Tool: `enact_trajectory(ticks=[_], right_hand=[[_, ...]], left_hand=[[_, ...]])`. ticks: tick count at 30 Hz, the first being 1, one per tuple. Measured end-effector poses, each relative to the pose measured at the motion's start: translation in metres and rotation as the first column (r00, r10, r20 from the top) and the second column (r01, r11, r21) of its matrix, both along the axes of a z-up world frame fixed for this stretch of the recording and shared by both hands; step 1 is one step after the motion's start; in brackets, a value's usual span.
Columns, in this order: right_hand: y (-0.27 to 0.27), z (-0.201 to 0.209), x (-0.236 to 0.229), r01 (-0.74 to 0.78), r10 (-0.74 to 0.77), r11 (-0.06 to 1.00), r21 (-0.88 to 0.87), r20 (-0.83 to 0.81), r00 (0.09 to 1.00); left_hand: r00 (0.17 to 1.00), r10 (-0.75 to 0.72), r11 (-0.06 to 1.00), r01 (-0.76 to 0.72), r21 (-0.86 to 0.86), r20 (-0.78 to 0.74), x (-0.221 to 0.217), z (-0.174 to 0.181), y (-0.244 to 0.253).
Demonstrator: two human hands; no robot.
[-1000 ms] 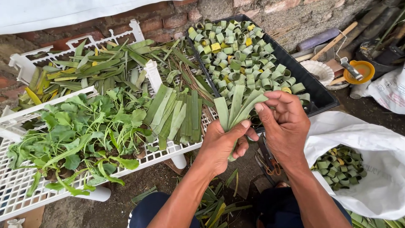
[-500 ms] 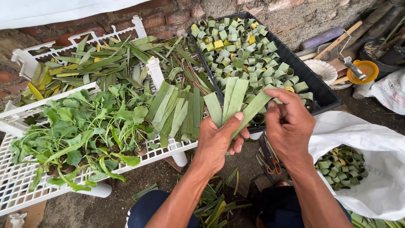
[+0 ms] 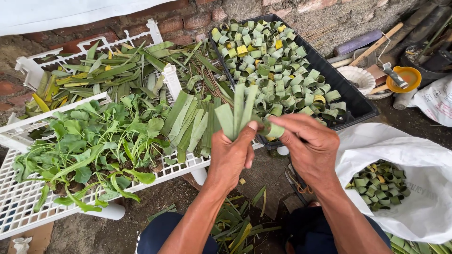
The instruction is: The person wraps small sections of plant matter into packets using green leaves, securing them with thin wooden pins and cutting the ends with a knife.
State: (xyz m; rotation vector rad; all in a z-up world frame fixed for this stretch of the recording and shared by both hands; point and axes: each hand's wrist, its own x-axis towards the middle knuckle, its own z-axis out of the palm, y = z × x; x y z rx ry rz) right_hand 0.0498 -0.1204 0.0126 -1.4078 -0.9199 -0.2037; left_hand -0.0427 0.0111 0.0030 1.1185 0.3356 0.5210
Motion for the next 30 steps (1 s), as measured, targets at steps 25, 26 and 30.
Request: enact_trajectory(ticks=[25, 26, 30], right_hand=[[-0.002, 0.016, -0.012, 0.022, -0.043, 0.944, -0.329, -0.057, 0.997], [-0.002, 0.015, -0.012, 0.044, -0.051, 0.943, -0.329, -0.011, 0.999], [0.000, 0.016, -0.011, 0.096, -0.086, 0.945, -0.314, 0.044, 0.995]], left_hand=[[0.999, -0.014, 0.991, 0.021, 0.136, -0.052, -0.013, 0.002, 0.010], [0.998, -0.015, 0.992, 0.022, 0.127, -0.057, -0.011, 0.002, 0.010], [0.997, 0.008, 0.982, 0.006, 0.188, -0.076, -0.015, -0.008, 0.014]])
